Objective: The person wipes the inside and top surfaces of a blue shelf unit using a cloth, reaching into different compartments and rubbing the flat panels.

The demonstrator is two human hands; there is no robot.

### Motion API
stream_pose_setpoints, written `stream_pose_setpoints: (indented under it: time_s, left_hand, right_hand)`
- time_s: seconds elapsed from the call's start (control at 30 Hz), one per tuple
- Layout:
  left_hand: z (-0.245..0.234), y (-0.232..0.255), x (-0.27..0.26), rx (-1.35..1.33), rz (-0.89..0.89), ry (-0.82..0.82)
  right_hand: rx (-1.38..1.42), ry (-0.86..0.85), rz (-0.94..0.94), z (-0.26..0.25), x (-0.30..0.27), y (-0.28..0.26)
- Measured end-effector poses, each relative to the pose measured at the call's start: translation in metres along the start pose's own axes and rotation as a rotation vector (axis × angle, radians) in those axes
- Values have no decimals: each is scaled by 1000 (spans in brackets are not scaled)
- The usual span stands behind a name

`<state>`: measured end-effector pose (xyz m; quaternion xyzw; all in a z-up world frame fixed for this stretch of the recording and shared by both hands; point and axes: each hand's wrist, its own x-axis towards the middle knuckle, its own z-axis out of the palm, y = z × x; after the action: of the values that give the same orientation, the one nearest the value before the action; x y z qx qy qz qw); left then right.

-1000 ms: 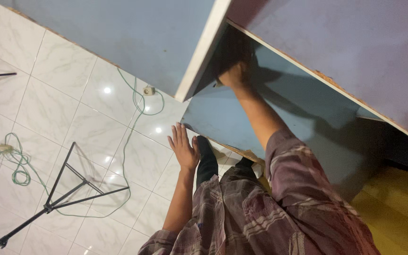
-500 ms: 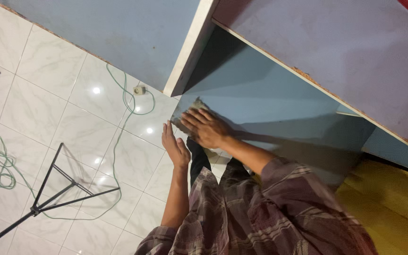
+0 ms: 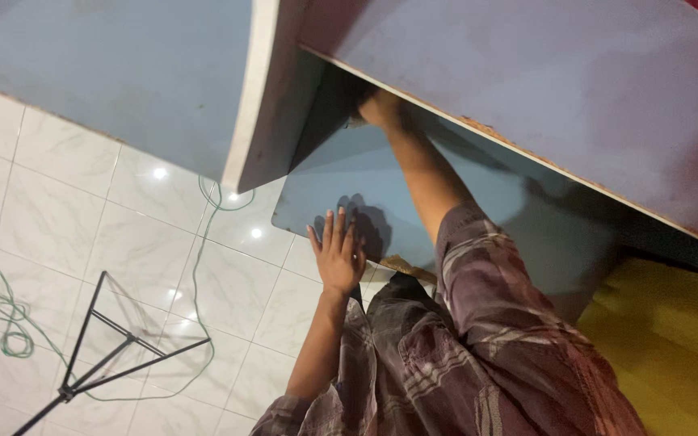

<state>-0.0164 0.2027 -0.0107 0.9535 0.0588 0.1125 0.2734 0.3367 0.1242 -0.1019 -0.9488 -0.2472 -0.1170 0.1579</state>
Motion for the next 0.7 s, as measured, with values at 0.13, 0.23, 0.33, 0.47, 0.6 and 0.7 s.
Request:
stream_pose_setpoints:
  time_s: [0.13, 0.23, 0.33, 0.47, 0.6, 0.7]
  left_hand:
    - [3, 13, -2, -20, 51, -51]
    - [8, 21, 3, -21, 62, -92]
    - [16, 29, 11, 6, 82, -137]
    - [35, 44, 15, 47, 128, -117]
    - [49, 65, 10, 47, 163, -128]
    - [61, 85, 4, 46, 150, -197]
  right_hand:
    - [-348, 113, -206, -31, -36, 51]
    - [-274, -114, -132, -74, -60, 92]
    - [32, -224, 40, -123, -89, 110]
    - [-107, -139, 123, -172, -123, 128]
    - [-231, -378, 372, -197, -161, 156]
    - [-152, -182, 300, -215, -187, 163]
